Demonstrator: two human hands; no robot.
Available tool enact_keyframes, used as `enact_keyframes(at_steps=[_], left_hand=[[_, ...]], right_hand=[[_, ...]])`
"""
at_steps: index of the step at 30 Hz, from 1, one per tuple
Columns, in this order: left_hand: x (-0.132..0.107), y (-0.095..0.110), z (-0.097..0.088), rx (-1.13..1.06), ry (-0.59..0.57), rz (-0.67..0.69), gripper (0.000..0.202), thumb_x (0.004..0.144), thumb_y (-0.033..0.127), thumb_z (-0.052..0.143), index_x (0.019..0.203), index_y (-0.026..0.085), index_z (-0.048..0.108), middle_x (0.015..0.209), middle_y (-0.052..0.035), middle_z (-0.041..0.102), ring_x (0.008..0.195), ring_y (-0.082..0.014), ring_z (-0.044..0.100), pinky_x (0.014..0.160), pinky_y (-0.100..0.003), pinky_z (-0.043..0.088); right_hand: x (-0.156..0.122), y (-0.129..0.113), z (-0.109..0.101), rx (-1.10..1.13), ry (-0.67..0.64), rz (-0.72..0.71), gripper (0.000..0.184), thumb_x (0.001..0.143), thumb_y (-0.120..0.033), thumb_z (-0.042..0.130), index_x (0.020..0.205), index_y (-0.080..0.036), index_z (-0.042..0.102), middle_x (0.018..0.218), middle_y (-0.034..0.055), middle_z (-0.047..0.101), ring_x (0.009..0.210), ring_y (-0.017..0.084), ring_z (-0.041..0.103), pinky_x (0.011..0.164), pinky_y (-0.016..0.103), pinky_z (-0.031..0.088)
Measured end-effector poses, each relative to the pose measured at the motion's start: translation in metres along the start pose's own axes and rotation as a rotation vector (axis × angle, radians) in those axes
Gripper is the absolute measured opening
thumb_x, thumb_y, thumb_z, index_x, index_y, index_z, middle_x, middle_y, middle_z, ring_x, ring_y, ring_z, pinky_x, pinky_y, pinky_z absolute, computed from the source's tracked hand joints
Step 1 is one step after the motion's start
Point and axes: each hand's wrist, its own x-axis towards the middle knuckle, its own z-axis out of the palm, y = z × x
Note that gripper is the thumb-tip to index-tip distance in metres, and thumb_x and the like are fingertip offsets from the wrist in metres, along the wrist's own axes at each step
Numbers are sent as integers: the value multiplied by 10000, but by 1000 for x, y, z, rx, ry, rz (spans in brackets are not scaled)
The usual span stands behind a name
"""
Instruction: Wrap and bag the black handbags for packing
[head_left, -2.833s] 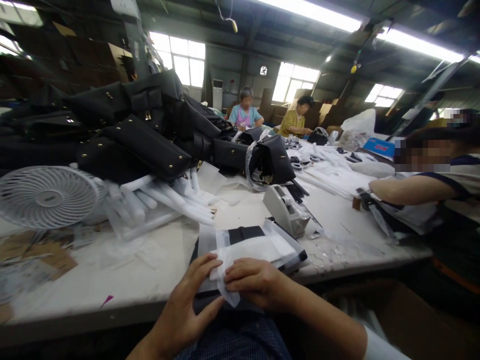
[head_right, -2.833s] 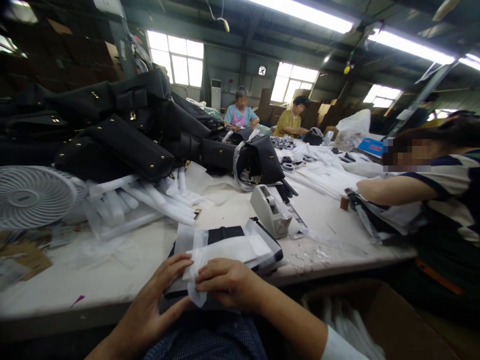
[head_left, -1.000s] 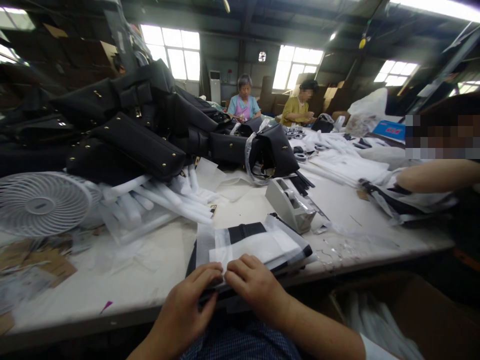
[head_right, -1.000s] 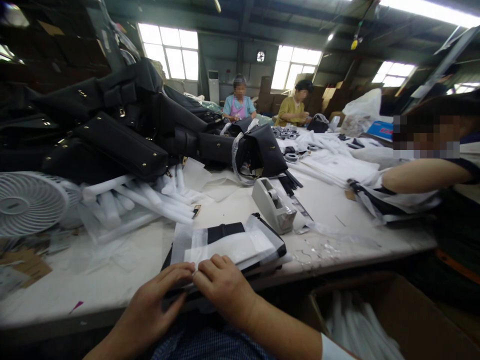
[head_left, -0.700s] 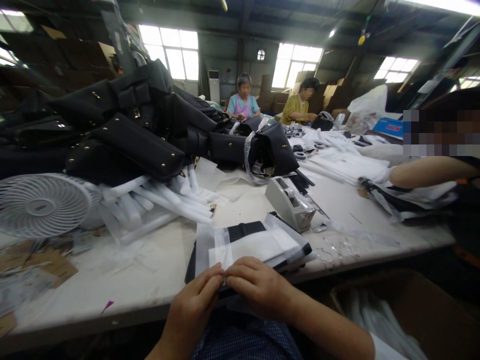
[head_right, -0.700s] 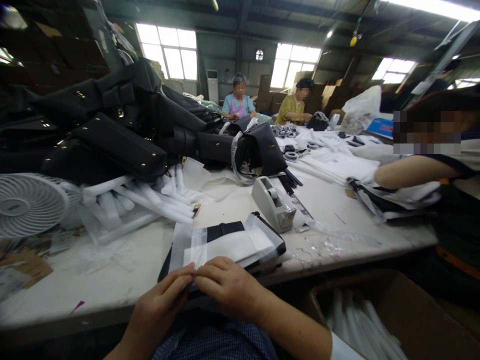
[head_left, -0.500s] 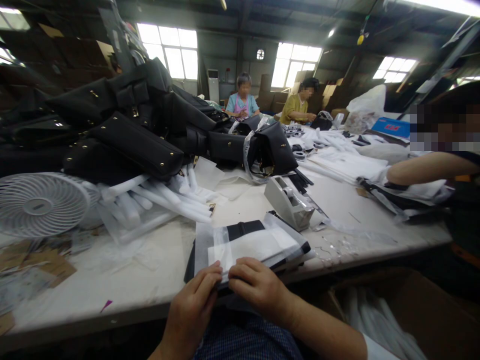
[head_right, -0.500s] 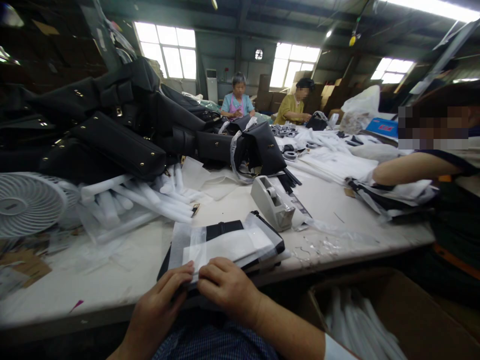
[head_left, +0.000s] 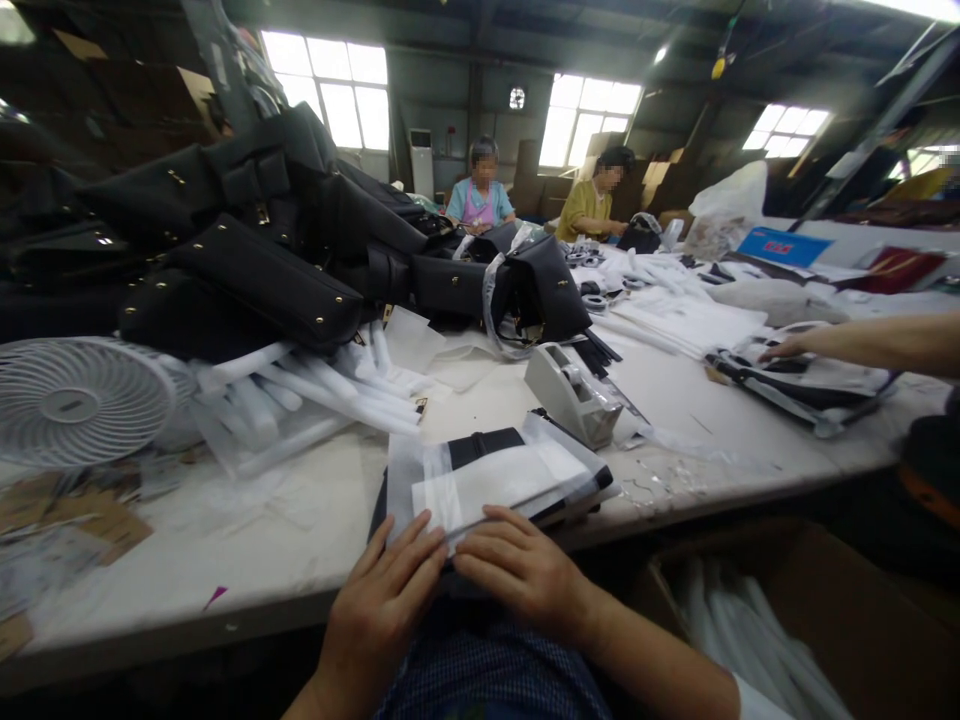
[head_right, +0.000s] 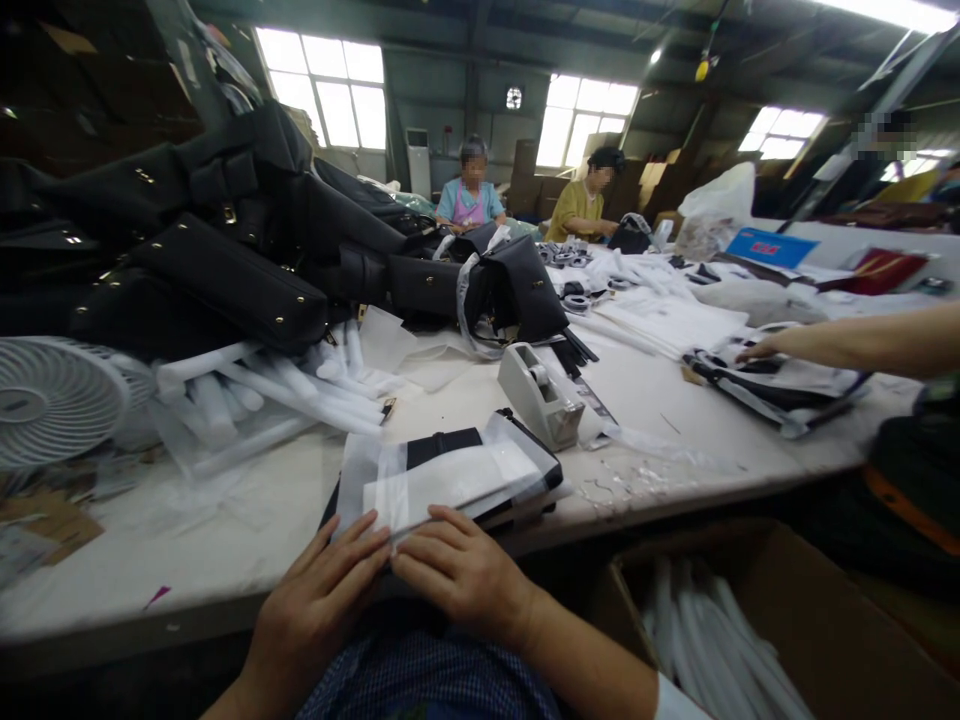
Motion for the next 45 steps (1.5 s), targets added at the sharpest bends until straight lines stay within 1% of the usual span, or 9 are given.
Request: enact_keyframes(at_steps=[6,9,12,15,19,22,30,40,45], left_hand=[[4,8,-4,-18,3,-21,227,946,90,550,1139,121,665,1282,-94,656,1309,-271,504,1142,-479,332],[5,9,-3,18,14,-10,204,931,104,586,1117,113,670,1335,-113,619,1311,-281,502,1125,-475,357],[4,6,-3,39,-12,36,216,935,121,586,1137,98,657,1327,-118,624,1273,-256,539,1117,-452,374],[-1,1,-2,57,-70,79,270,959,152,548,1212,92,620,1355,-112,602,1272,-235,537,1098,-424,401],[-10,-6,-1,106,-153,142,356,978,125,477,1327,94,538,1448,-110,513,1361,-250,438,1102,-444,403],[-15,-8,1,146,-177,172,400,986,76,398,1374,93,493,1488,-108,464,1400,-250,381,1123,-447,379],[-12,-14,5,168,-91,193,399,965,59,431,1352,96,519,1459,-99,505,1384,-231,408,1148,-412,349],[-4,-14,-1,136,-83,164,397,974,52,384,1332,120,541,1424,-100,543,1356,-217,454,1122,-404,419],[-9,-12,-2,92,-83,137,420,979,43,357,1355,129,524,1433,-100,533,1364,-215,442,1115,-405,432]], right_hand=[[-70,-39,29,-18,63,509,248,942,-233,580,1175,-147,586,1032,118,702,967,257,645,856,411,555],[-87,-43,57,-176,18,623,364,924,-303,598,1241,-131,556,1135,156,683,1068,331,614,923,508,504],[-87,-45,70,-177,-23,702,248,892,-206,623,1139,-202,611,1029,81,714,966,283,636,844,414,496],[-81,-57,63,-132,-54,644,121,943,-184,542,973,-237,646,827,14,702,762,203,619,681,312,422],[-76,-78,39,-192,-46,425,333,1027,-216,325,949,-193,647,726,20,668,624,177,552,578,318,335],[-69,-86,24,-248,-38,327,318,1031,-209,355,924,-191,654,693,3,654,586,154,524,546,310,314],[-53,-88,28,-218,61,191,135,952,-169,551,854,-192,642,676,-24,636,610,129,529,594,284,383],[-26,-92,28,-157,2,25,185,976,-205,502,864,-193,649,577,-43,545,526,123,485,515,268,402],[-7,-87,17,-104,57,28,300,964,-186,523,675,-213,597,520,-68,536,508,82,514,714,212,522]])
